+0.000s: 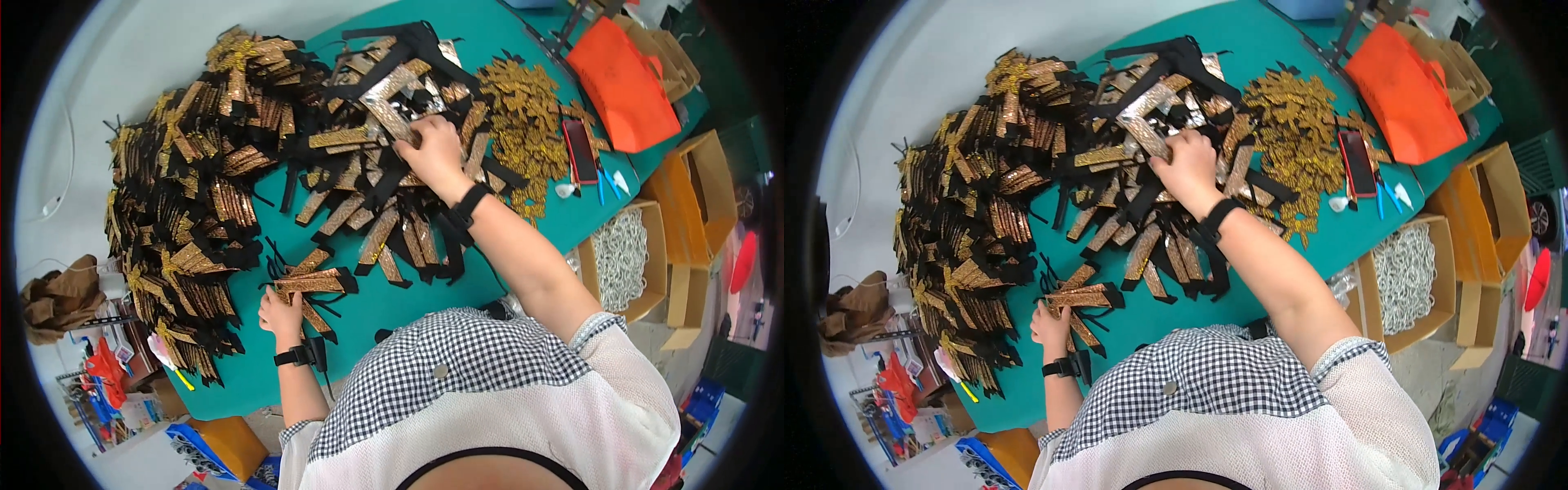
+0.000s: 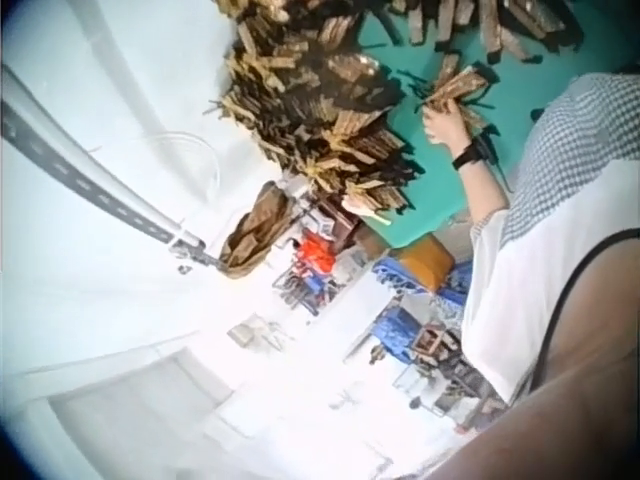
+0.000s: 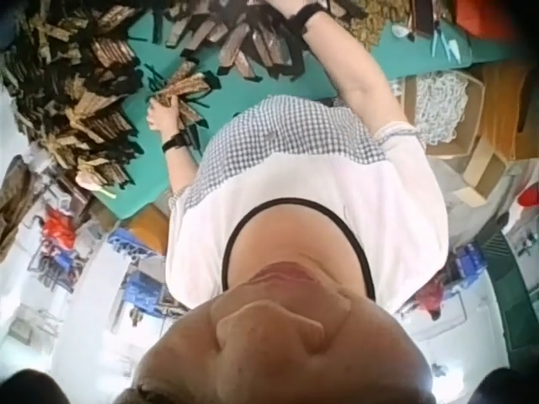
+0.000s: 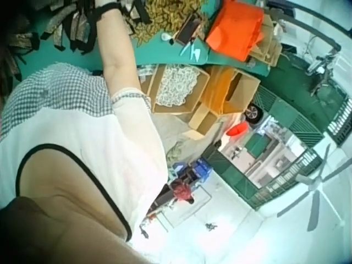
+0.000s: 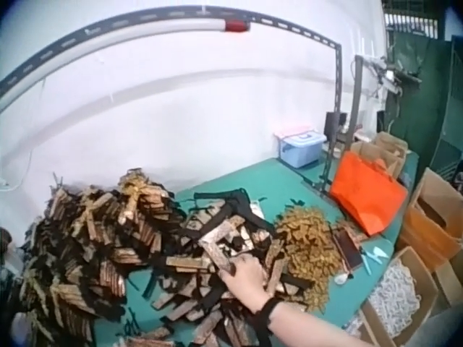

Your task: Sorting and inspecting gold-patterned fabric components on a green table.

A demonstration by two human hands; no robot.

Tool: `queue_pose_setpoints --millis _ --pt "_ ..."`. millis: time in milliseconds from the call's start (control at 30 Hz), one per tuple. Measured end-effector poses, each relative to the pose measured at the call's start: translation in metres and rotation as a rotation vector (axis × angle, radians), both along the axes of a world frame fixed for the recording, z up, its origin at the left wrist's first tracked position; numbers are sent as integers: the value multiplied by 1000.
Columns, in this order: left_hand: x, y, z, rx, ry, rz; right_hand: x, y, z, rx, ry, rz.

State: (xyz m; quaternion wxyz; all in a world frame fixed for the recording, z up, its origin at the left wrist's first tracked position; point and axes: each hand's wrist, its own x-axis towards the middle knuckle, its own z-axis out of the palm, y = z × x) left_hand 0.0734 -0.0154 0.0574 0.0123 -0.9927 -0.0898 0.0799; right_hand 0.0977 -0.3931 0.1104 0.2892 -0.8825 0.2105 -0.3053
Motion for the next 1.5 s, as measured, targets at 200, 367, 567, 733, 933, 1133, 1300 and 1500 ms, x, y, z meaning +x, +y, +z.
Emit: queue_pose_setpoints --millis 200,367,567,733,933,1133,1300,1500 --pt "23 -82 69 -584 -535 -532 2 -1 -3 191 -51 41" --pt "62 -195 99 -855 -369 -674 26 3 11 -148 23 68" --pt "80 -243 93 -1625 166 -384 -10 28 33 -112 -161 299" --pt "54 -228 96 -1648 111 -492 -61 23 47 -16 -344 366" --pt "8 -192 113 -1797 292 -580 -48 33 73 -8 -439 555" --pt "-21 -155 78 -2168 364 8 -80 69 66 -148 -236 918" --pt "-48 -132 64 -1917 188 -42 -117 76 45 194 75 985" --pt "-39 -97 66 -1844 482 60 -126 80 24 421 293 960"
